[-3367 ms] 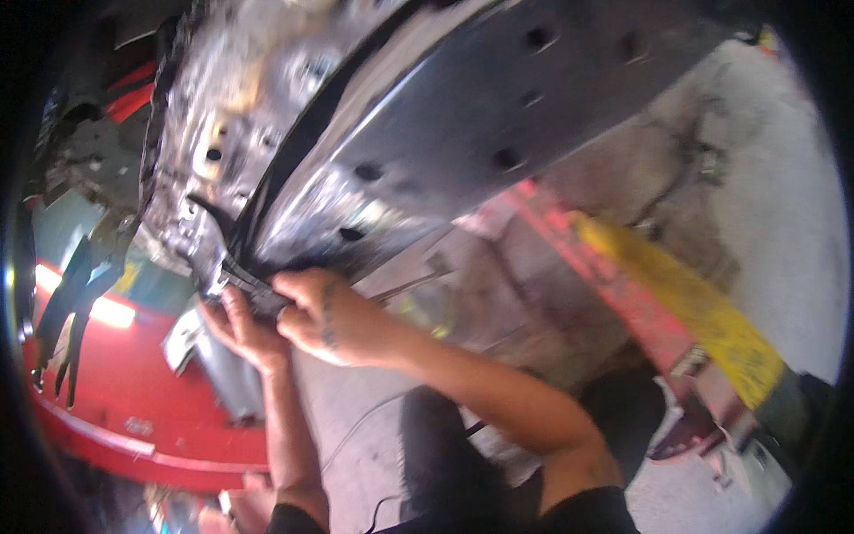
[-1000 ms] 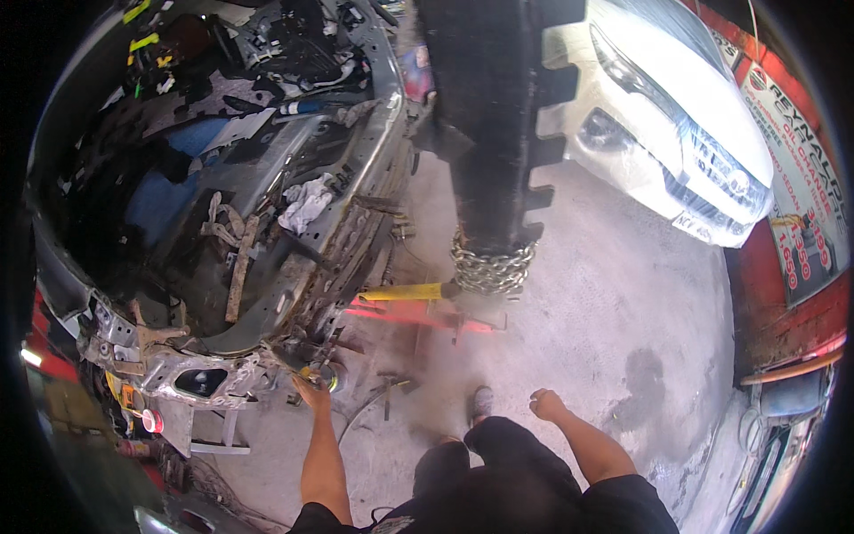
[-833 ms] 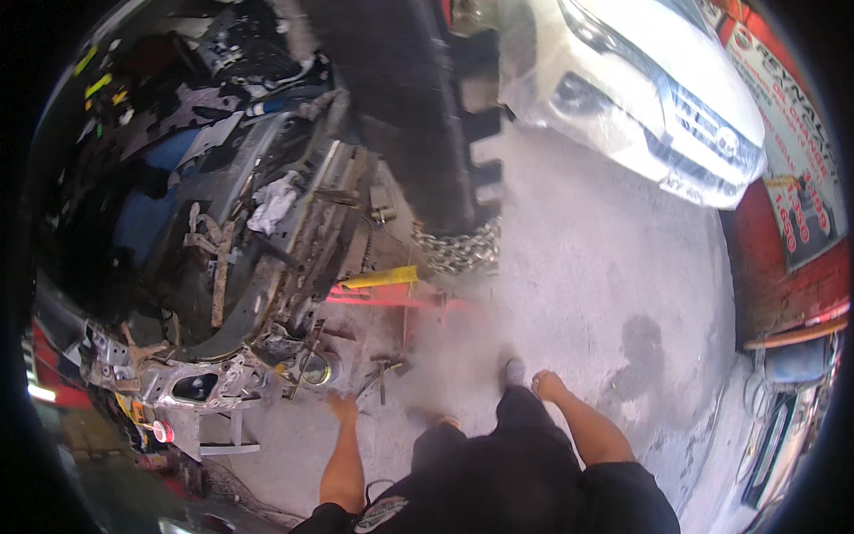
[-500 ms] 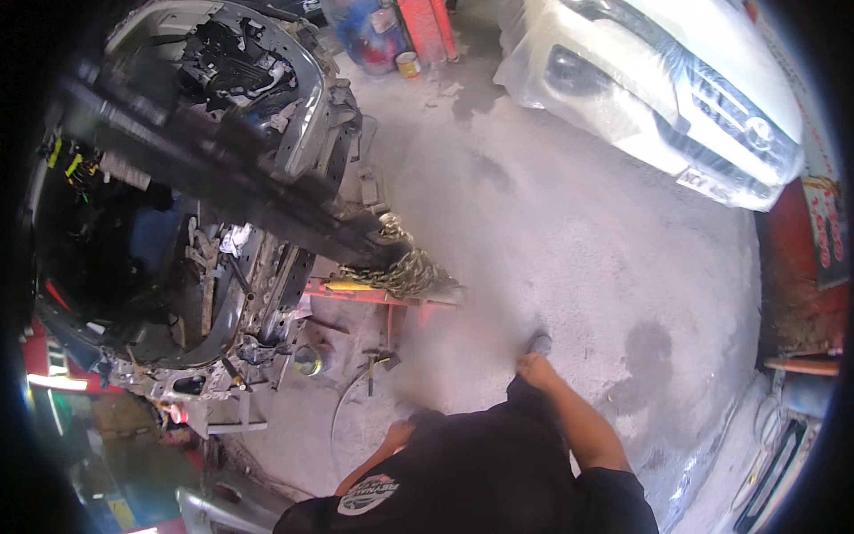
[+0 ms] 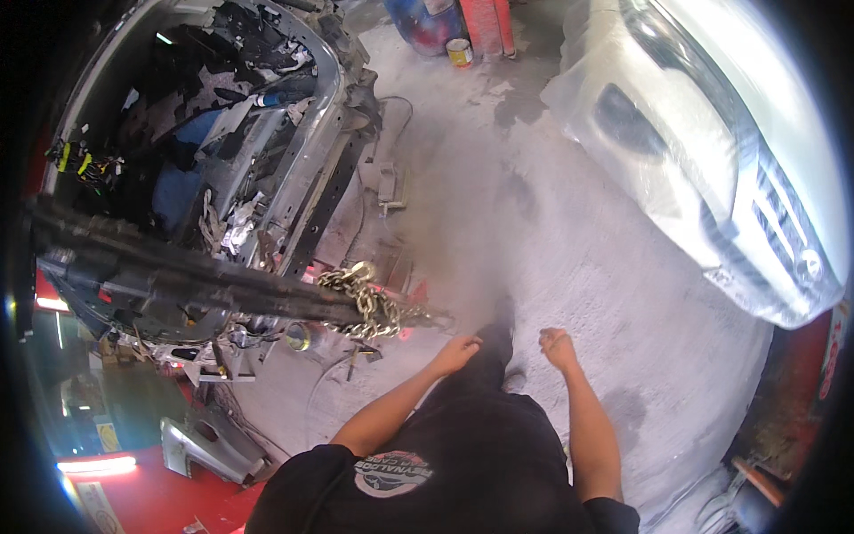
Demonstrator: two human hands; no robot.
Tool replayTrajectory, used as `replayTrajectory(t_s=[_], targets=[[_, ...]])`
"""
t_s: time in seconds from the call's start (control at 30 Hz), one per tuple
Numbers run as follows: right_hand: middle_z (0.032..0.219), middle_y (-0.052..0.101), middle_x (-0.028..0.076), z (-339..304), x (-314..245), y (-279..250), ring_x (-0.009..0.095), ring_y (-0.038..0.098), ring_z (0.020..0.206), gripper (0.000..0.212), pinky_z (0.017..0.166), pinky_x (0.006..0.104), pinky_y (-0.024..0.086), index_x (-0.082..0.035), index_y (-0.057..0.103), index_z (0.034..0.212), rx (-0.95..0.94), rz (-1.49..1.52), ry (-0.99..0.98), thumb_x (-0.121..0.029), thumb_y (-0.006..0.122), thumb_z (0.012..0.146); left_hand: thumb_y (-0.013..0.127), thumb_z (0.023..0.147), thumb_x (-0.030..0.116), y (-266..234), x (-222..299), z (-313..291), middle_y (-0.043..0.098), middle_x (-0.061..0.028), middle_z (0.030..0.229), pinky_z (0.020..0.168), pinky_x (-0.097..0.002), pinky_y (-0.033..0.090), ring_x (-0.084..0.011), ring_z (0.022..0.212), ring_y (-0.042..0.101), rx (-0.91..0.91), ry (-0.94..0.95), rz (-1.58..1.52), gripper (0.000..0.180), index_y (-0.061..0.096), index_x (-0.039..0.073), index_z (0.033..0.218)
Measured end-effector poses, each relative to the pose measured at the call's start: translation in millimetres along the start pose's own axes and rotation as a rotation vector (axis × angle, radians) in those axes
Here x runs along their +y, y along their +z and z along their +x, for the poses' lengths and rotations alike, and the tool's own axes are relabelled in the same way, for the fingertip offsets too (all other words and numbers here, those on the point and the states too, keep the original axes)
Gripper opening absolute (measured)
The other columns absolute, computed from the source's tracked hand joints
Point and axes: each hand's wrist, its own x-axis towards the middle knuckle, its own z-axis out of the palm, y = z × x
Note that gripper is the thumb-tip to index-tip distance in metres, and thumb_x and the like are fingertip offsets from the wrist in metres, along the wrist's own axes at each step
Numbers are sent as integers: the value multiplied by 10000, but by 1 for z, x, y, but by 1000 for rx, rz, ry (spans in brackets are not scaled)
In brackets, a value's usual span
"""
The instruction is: The person removes a metal bracket from a car frame using a hammer and pry bar, then hammers the bracket on a workbench to reshape it. The person works on the front section of a stripped car body in a repair shop.
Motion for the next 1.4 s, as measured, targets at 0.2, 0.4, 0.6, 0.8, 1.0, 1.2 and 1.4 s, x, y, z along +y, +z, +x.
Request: replayTrajectory(t_s=[0.2,0.4,0.6,0.8,1.0,1.2,1.4], targets=[[802,731,168,63,109,-46,246,729,682,344,653,345,584,69,709,1090,-13,-143,71,-181,566,901,616,923,234,-28,-16,144,737,-173,1059,923,-431,529,-350,1028,693,160,2,259,283,711,50,1117],[617,660,93,120,255,-231,225,646,497,158,437,364,526,-17,695,720,-329,-664,248,-19,584,833,635,924,247,-120,54,301,728,-201,1018,861,-453,537,-362,988,696,220,17,192,303,699,47,1142],[805,716,155,342,-4,-226,204,693,629,338,495,302,540,37,646,1188,98,142,252,-159,503,953,643,960,271,-282,176,357,643,-210,1236,974,-432,480,-341,1104,620,392,-42,251,384,640,15,1247],[861,736,156,554,-168,-193,210,711,696,357,638,317,574,96,694,1102,-279,-45,-45,-148,572,871,671,926,193,-457,251,428,571,-229,1242,1054,-454,411,-408,1205,535,873,119,555,421,569,-20,1274],[977,745,232,766,-247,-172,346,732,883,329,802,414,566,53,720,1088,-467,-347,-229,-147,592,859,652,959,338,-606,281,506,472,-330,1397,1120,-481,357,-466,1318,457,1109,-148,710,648,454,-81,1412],[1070,720,251,876,-351,-124,400,698,985,337,864,442,555,37,707,1110,-768,-250,-217,-169,591,870,651,952,476,-664,255,539,289,-387,1533,1181,-495,289,-519,1439,298,1061,-500,894,887,307,-143,1486],[1158,708,239,931,-417,-29,353,697,1027,391,910,406,537,24,662,1232,-1064,-186,-192,-114,573,877,593,964,557,-694,222,567,191,-377,1597,1245,-501,124,-498,1507,156,998,-463,1021,1001,184,-166,1525]])
